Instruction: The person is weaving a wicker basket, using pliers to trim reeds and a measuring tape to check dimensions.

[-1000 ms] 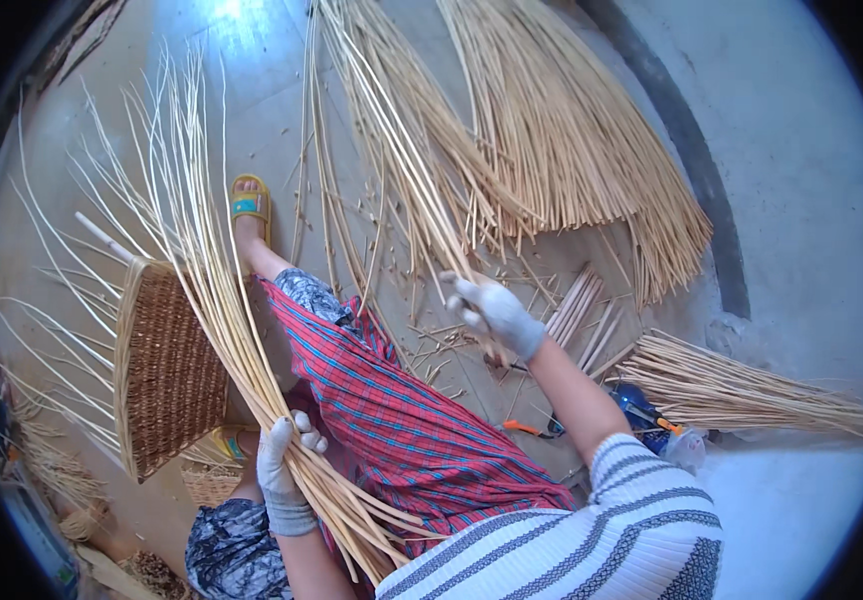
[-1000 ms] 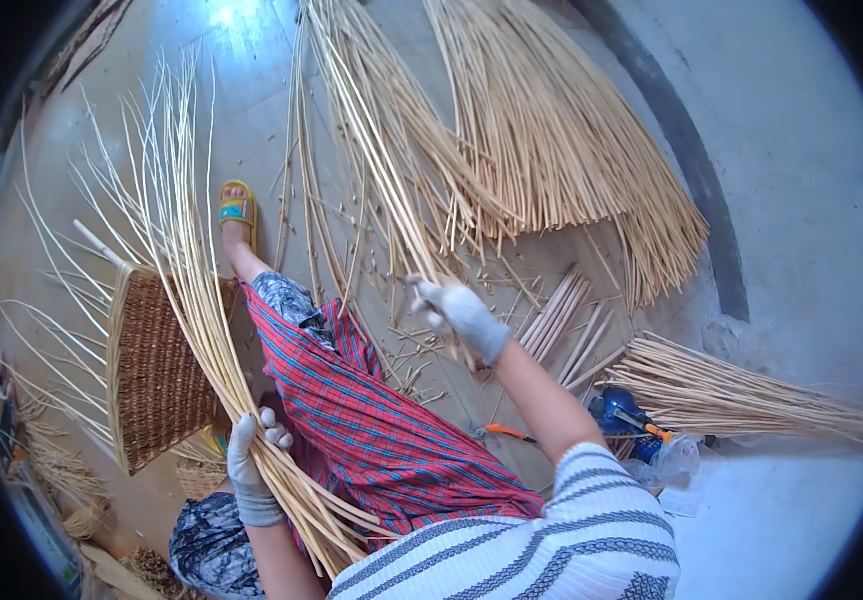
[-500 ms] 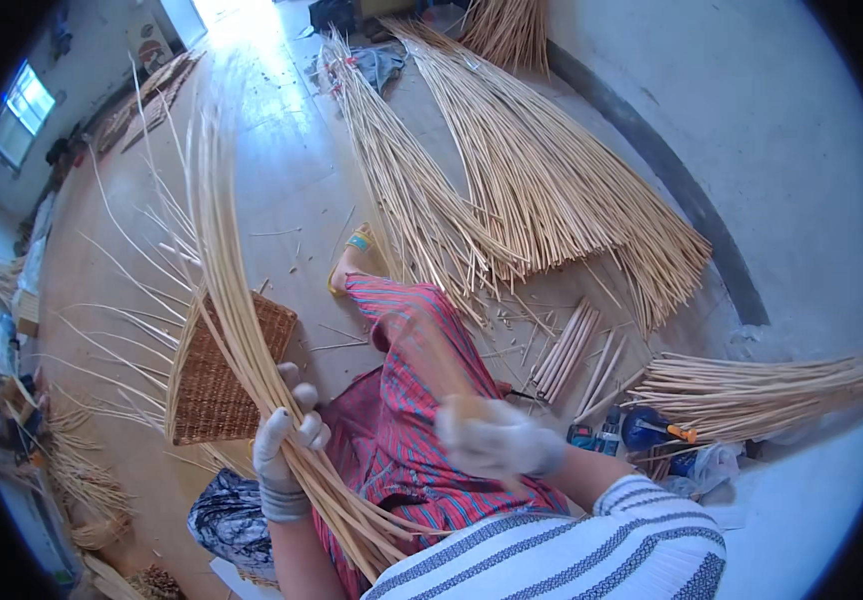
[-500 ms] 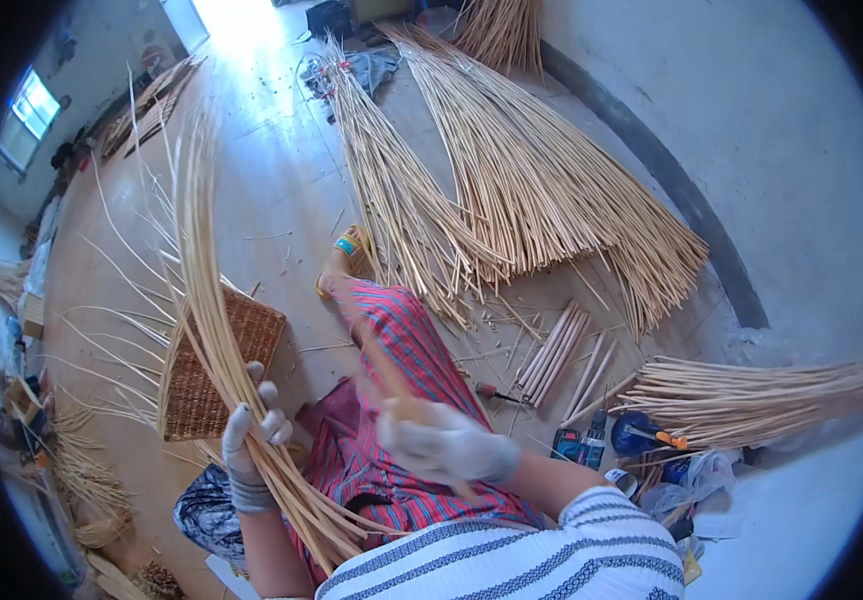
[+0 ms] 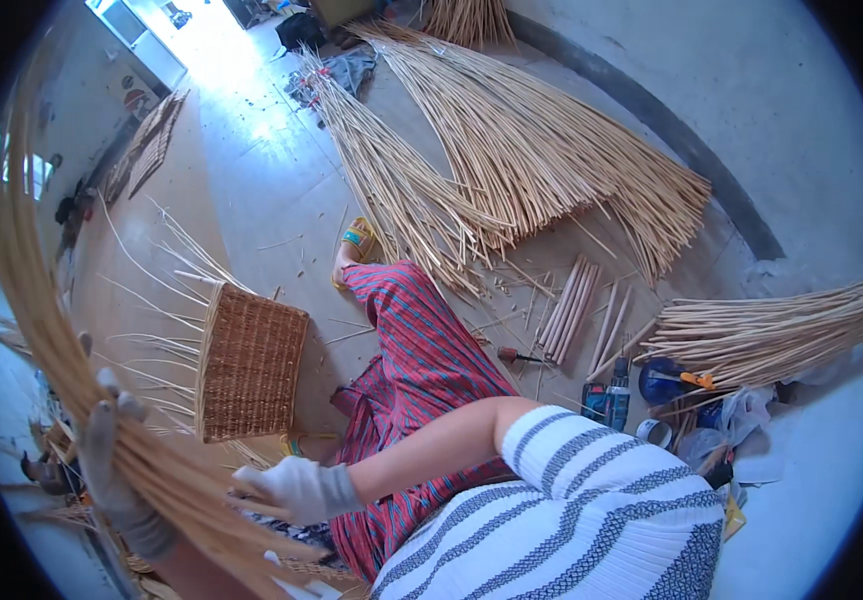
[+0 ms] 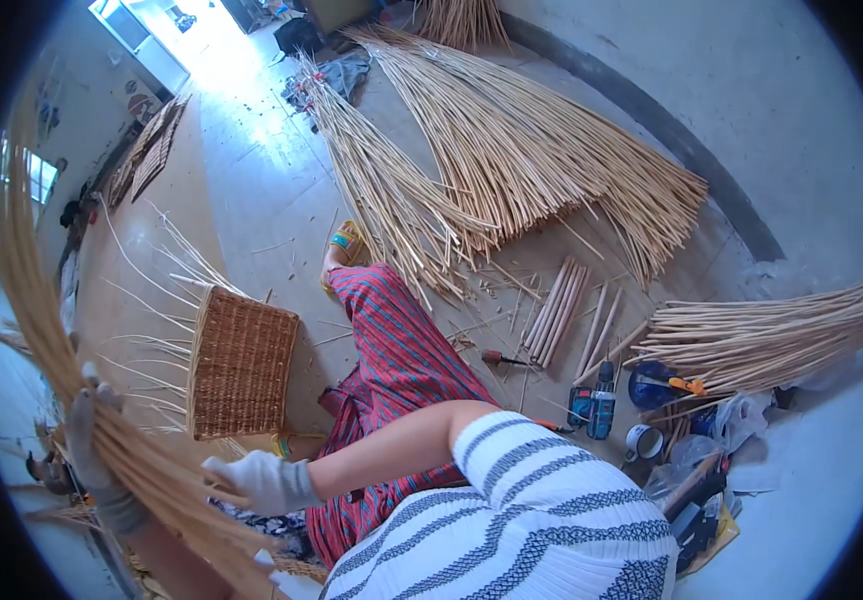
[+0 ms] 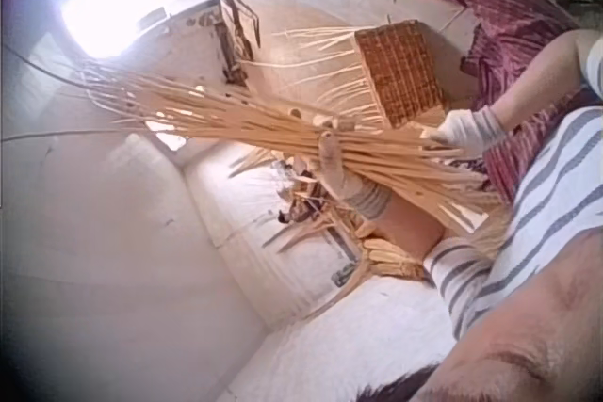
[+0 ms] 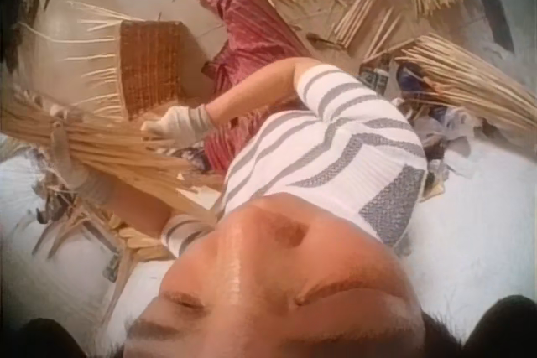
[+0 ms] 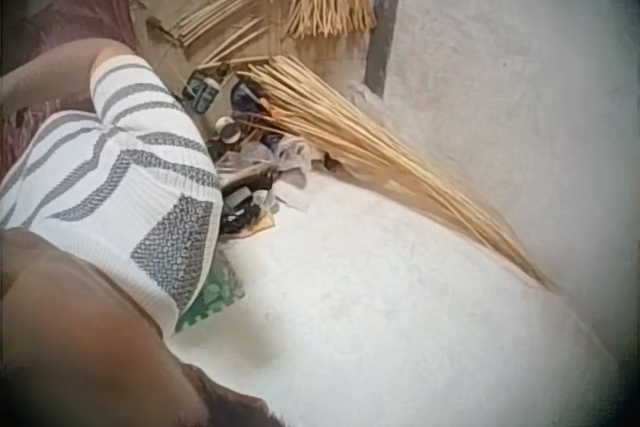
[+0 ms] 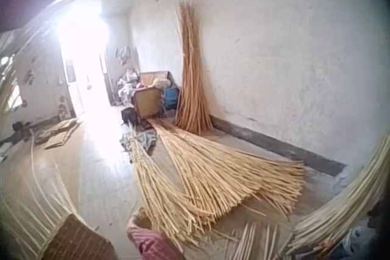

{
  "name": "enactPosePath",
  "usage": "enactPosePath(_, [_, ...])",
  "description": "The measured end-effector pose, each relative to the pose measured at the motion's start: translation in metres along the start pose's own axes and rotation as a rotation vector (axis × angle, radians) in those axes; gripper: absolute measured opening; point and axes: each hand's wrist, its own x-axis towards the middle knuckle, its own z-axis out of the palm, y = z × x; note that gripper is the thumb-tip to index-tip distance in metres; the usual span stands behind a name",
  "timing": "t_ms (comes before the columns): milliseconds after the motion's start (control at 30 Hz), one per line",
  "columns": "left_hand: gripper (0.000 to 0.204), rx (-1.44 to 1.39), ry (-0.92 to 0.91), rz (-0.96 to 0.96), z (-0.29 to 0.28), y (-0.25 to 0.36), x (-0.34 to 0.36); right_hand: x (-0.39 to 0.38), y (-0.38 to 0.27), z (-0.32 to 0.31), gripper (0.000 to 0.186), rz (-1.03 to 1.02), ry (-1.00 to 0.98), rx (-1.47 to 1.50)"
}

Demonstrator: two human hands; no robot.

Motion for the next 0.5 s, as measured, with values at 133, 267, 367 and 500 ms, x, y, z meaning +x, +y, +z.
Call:
enactPosePath(133, [0.066,0.004,0.28,0.221,0.002,0.013,-0.05,0.016,-0.03,0.04,0.047,-0.099,-0.032,-0.06])
enactPosePath(267, [0.06,-0.096,-0.028,0.035,0.006,0.043,-0.084,0.013,-0.05,0.079,0.052,-0.113,-0.162,0.069])
enactPosePath(367, [0.06,0.138,0.049,-0.092,0.005,0.035,-0.106,-0.002,-0.066,0.089,0.049,-0.147,-0.271,0.182])
enactPosePath(500, [0.06,0.32,0.081,-0.326,0.018,-0.046,-0.13,-0.037,-0.097,0.049,0.015,-1.022,-1.204,-0.643])
